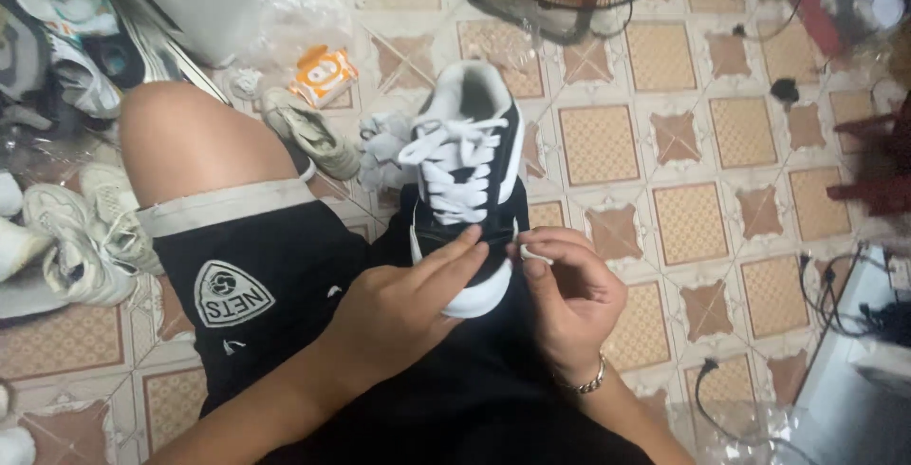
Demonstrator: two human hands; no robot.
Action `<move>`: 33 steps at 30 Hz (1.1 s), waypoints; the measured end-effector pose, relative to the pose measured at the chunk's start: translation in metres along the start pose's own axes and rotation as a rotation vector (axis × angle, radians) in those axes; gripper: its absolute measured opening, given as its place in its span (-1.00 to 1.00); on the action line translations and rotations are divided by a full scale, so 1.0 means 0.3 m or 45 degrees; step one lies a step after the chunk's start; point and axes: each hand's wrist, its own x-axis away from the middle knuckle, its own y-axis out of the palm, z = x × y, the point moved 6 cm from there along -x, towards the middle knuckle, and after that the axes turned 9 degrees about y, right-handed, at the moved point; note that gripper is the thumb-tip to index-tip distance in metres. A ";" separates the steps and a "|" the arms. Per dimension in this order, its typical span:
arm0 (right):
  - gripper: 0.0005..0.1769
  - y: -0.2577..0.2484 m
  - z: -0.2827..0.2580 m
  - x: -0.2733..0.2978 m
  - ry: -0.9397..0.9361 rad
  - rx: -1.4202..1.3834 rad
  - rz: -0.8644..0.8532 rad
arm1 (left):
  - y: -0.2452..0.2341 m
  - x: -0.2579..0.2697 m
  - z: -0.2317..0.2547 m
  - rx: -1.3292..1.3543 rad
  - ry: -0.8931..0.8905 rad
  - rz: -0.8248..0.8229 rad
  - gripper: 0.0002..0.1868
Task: Cleaning and applying detailed repair/adhesive to a black and white sneaker using a cotton swab and cleaning solution.
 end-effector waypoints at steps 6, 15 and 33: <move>-0.93 -0.010 -0.042 0.032 -0.096 0.223 -0.059 | -0.009 -0.024 0.001 0.055 0.023 0.066 -0.43; -0.90 -0.028 -0.069 0.030 0.032 0.202 -0.048 | 0.045 -0.041 -0.008 -0.006 0.166 0.039 -0.45; -0.86 -0.055 -0.071 0.033 0.042 0.367 -0.125 | 0.087 -0.065 -0.002 -0.008 0.177 -0.040 -0.40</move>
